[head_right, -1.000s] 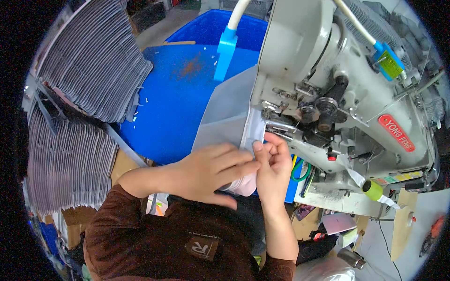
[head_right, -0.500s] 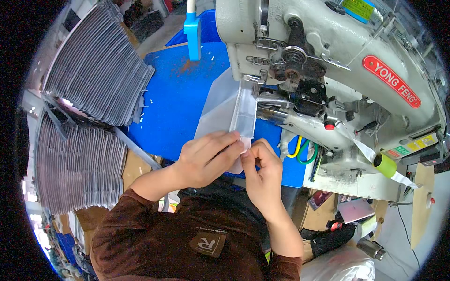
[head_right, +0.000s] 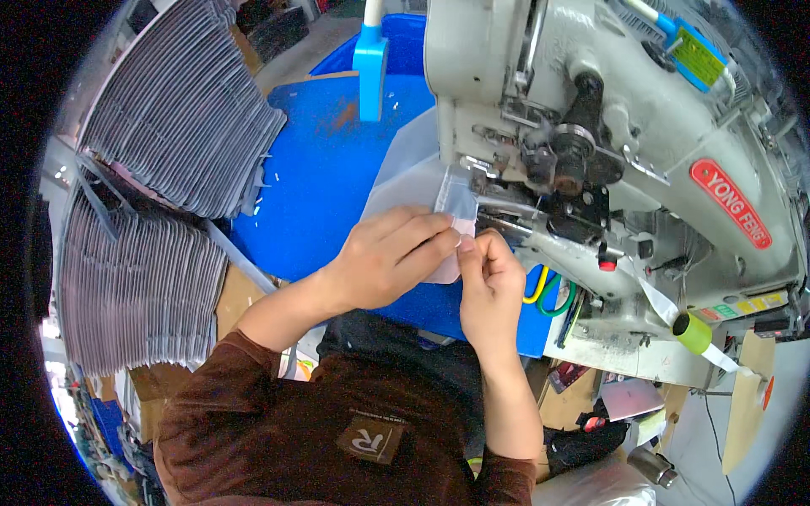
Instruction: Operating an industrial sewing machine to stitch the edges and trim onto a mesh storage organizer.
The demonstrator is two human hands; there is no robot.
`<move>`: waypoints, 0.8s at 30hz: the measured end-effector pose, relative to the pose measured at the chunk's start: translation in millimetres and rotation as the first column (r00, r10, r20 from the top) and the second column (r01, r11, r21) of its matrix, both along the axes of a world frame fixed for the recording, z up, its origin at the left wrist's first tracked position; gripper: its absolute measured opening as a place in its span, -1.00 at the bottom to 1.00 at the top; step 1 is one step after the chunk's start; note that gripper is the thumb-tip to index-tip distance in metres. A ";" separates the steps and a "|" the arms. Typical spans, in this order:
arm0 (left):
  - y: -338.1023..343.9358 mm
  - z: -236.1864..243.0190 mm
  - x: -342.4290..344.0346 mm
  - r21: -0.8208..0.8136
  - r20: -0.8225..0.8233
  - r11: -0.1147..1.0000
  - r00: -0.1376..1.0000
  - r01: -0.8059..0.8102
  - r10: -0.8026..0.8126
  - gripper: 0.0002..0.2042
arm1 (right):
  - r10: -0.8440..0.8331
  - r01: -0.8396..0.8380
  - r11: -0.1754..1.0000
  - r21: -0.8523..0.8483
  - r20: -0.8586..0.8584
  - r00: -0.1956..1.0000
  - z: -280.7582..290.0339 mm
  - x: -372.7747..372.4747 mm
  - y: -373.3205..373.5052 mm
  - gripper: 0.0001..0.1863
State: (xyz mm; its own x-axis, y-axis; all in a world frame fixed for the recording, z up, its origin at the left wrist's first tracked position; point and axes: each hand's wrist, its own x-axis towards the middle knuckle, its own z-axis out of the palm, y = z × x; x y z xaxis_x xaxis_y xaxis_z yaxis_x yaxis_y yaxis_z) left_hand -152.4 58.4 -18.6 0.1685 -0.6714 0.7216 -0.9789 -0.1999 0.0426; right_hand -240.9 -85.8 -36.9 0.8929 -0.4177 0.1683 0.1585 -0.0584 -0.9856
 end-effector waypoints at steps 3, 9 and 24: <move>-5.5 6.8 6.3 0.014 -0.045 1.000 0.999 0.001 -0.001 -0.72 | -0.004 0.005 0.996 0.094 -0.011 1.000 1.3 6.7 2.3 -0.70; -9.5 8.1 10.2 0.086 -0.067 0.996 0.998 -0.015 0.021 -0.75 | 0.031 -0.023 0.997 0.074 -0.107 0.994 6.2 2.3 -4.0 -0.72; -16.4 23.9 21.6 0.068 0.069 0.994 0.994 -0.088 0.083 -0.77 | -0.137 0.151 0.979 -0.137 0.105 0.985 -1.4 28.2 7.4 -0.87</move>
State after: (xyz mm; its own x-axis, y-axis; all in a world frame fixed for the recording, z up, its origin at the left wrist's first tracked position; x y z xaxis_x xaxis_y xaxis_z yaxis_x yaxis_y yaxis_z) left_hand -130.8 42.0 5.3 0.1808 -0.7064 0.6843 -0.9583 -0.2830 -0.0390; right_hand -212.7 -78.4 -38.3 0.8021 -0.5061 0.3171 0.2303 -0.2278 -0.9461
